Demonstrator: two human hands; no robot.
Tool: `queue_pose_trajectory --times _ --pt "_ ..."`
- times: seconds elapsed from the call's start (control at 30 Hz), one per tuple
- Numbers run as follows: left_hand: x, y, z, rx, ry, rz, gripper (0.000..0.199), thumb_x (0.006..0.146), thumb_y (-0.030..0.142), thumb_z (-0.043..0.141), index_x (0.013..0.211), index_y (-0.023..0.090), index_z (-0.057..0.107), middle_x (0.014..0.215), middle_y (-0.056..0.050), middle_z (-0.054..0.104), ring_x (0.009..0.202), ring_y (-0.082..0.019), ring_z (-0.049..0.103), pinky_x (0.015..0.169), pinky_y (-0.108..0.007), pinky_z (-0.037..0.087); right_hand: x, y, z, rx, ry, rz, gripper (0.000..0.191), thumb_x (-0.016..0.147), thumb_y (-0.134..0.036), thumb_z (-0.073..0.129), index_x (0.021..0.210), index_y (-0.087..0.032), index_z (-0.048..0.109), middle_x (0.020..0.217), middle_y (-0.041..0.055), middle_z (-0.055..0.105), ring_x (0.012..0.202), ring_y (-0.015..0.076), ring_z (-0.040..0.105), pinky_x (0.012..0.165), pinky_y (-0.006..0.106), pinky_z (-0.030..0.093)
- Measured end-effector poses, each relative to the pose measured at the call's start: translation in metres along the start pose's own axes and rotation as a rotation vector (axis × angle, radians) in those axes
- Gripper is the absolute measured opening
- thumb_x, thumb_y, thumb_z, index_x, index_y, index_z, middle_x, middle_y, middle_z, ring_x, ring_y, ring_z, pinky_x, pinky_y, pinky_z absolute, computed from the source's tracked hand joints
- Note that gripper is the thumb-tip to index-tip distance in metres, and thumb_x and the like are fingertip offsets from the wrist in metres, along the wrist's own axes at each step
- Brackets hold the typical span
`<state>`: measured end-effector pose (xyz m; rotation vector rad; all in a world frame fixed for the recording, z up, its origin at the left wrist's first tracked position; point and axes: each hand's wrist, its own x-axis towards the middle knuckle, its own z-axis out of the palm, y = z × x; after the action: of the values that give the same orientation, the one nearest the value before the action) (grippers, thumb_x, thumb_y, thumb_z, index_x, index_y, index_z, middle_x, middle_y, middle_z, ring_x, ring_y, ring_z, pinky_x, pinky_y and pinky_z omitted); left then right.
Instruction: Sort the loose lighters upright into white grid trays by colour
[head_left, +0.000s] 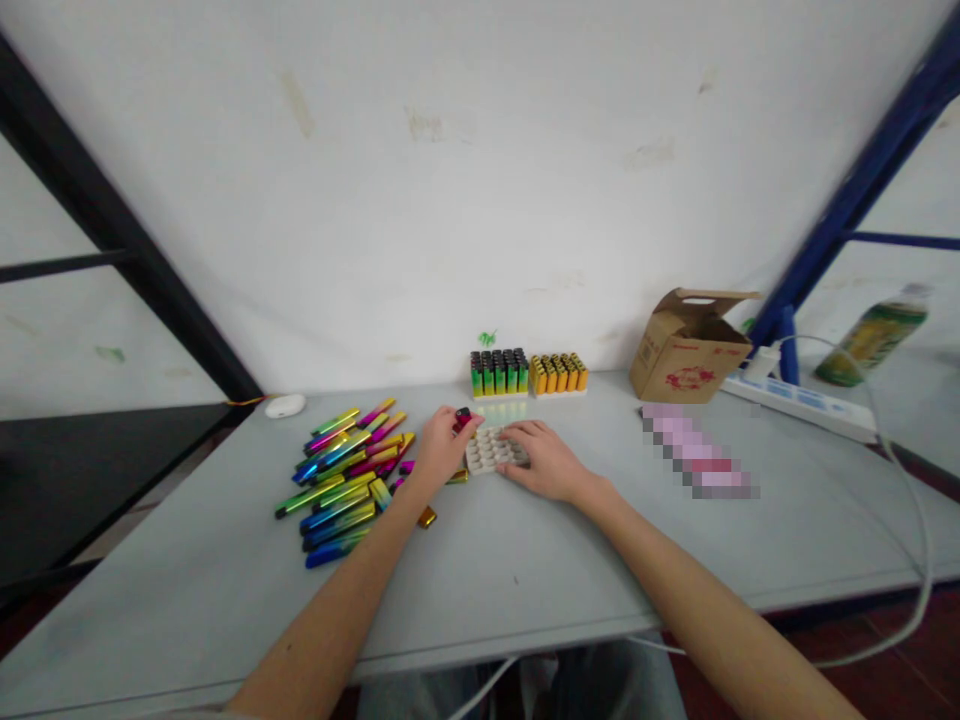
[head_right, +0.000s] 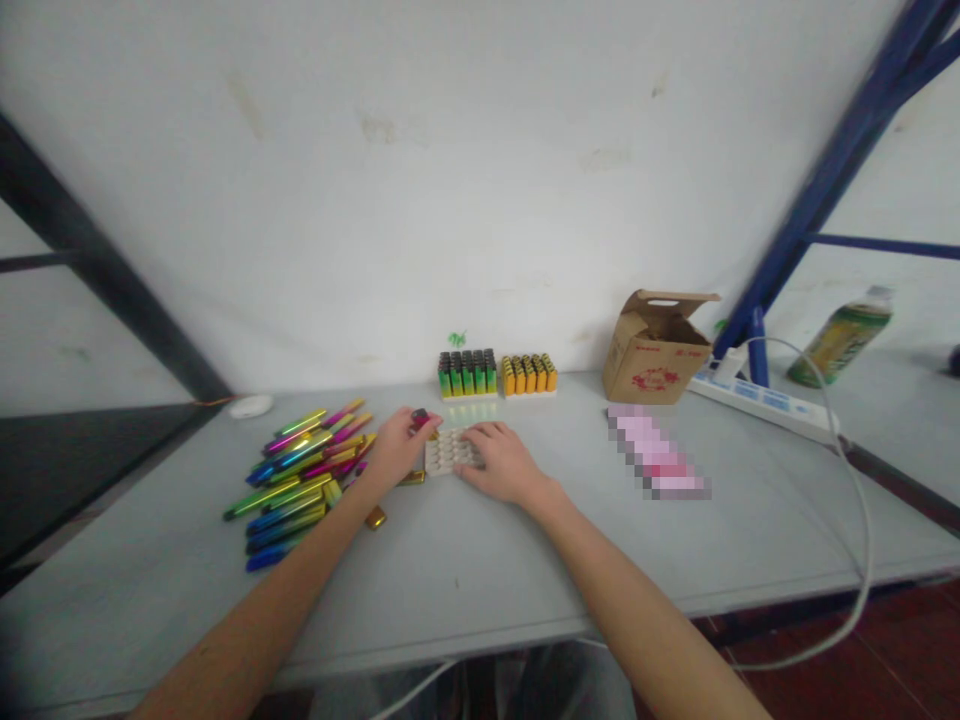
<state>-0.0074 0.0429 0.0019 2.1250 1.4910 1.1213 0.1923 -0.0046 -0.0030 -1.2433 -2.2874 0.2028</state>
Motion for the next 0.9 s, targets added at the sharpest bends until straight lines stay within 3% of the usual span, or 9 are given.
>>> queue_pose_trajectory --times 0.47,0.67,0.8,0.9 --pt "0.005 -0.005 -0.002 0.159 -0.144 0.023 0.027 0.091 0.04 0.048 0.084 0.019 0.063 0.088 -0.009 0.07 0.089 -0.023 0.064 0.083 -0.033 0.048 -0.001 -0.003 -0.002 -0.028 -0.019 0.003 0.045 0.085 -0.036 0.062 0.123 -0.014 0.055 0.121 0.0132 0.061 0.114 0.0244 0.052 0.101 0.038 0.038" --pt "0.005 -0.012 0.0 0.203 -0.169 0.098 0.028 0.089 0.039 0.051 0.093 0.017 0.067 0.105 -0.012 0.068 0.107 -0.026 0.06 0.099 -0.04 0.042 0.0 0.001 -0.002 -0.038 -0.021 0.023 0.045 0.085 -0.039 0.062 0.123 -0.016 0.056 0.122 0.0125 0.061 0.115 0.0244 0.052 0.101 0.039 0.039" --pt "0.006 -0.012 -0.02 0.118 -0.126 0.022 0.047 0.089 0.047 0.045 0.115 0.012 0.064 0.121 -0.015 0.065 0.116 -0.026 0.057 0.105 -0.04 0.04 0.001 0.01 -0.005 -0.065 -0.003 0.095 0.044 0.086 -0.041 0.061 0.121 -0.014 0.058 0.123 0.0137 0.061 0.117 0.0255 0.051 0.101 0.04 0.039" --pt "0.004 -0.014 -0.045 0.048 -0.201 0.016 0.05 0.091 0.052 0.039 0.113 0.016 0.067 0.118 -0.011 0.069 0.112 -0.025 0.061 0.101 -0.036 0.044 0.001 0.016 -0.01 -0.063 0.008 0.114 0.043 0.086 -0.04 0.061 0.12 -0.013 0.058 0.122 0.0149 0.061 0.117 0.0258 0.051 0.101 0.04 0.039"
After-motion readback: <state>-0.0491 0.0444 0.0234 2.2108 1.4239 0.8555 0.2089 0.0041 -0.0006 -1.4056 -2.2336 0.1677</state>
